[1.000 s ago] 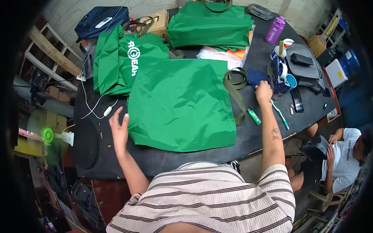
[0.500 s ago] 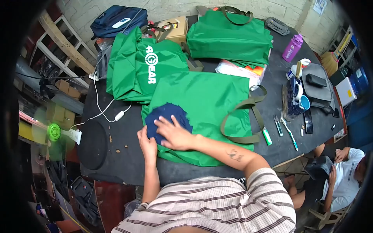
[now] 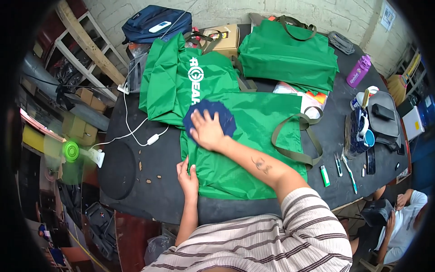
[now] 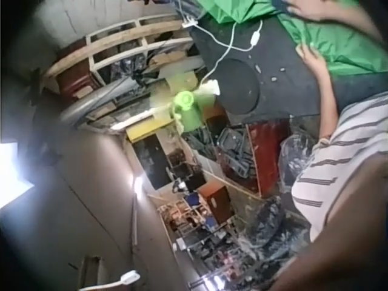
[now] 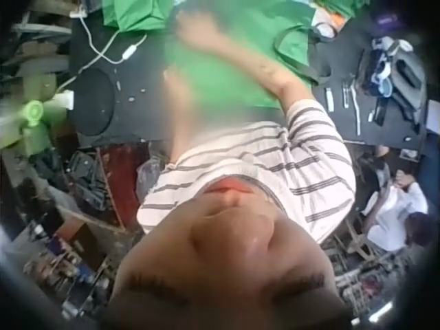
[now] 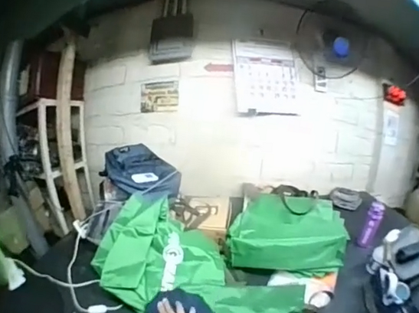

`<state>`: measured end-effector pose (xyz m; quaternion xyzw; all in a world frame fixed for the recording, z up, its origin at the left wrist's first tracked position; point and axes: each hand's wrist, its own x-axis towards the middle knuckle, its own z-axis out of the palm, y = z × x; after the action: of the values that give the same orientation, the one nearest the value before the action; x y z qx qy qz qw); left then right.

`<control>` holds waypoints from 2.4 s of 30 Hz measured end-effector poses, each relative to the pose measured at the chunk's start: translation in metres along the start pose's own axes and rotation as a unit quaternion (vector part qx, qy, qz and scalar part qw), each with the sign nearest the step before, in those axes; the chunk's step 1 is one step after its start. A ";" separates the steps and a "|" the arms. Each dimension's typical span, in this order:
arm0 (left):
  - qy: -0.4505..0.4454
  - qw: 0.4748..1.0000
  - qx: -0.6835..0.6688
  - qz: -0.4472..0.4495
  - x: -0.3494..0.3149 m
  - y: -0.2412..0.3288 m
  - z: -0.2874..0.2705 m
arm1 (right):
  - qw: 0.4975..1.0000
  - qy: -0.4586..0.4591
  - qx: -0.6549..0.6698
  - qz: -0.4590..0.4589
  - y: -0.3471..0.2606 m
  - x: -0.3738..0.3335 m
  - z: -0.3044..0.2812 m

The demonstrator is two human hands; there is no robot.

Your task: Preparing and cleaning green tote bags by singeing loose threads with a lighter and wiping them with a cloth.

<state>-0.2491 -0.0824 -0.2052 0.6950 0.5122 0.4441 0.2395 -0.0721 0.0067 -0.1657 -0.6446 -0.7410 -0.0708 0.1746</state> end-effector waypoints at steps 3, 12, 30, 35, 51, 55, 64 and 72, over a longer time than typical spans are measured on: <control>-0.005 1.000 -0.003 -0.010 0.001 0.005 -0.001 | 0.998 0.033 0.051 -0.001 0.031 0.002 0.002; 0.005 1.000 -0.009 -0.004 -0.002 0.001 -0.002 | 0.980 -0.066 0.173 -0.073 -0.037 -0.099 -0.030; 0.015 0.999 0.027 0.017 -0.002 0.000 0.004 | 0.994 -0.098 0.041 0.034 0.051 -0.220 -0.067; -0.006 1.000 0.018 0.006 0.000 0.012 0.003 | 0.919 -0.041 -0.176 0.349 0.094 -0.146 -0.032; 0.005 1.000 0.007 -0.007 0.002 0.006 0.000 | 0.990 0.080 -0.027 0.113 0.019 -0.005 0.008; 0.002 1.000 0.005 0.006 0.003 0.010 0.006 | 0.981 0.063 -0.050 0.177 0.037 0.020 0.006; 0.014 1.000 -0.018 -0.004 0.002 0.003 -0.002 | 0.995 -0.069 0.069 0.005 0.043 -0.121 -0.074; 0.005 0.979 -0.129 0.156 0.127 0.061 0.010 | 0.909 0.209 -0.229 0.278 0.130 -0.238 -0.208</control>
<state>-0.1995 0.0146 -0.1145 0.7275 0.3366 0.5420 0.2523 0.1161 -0.2624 -0.0708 -0.8173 -0.4419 -0.3197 0.1856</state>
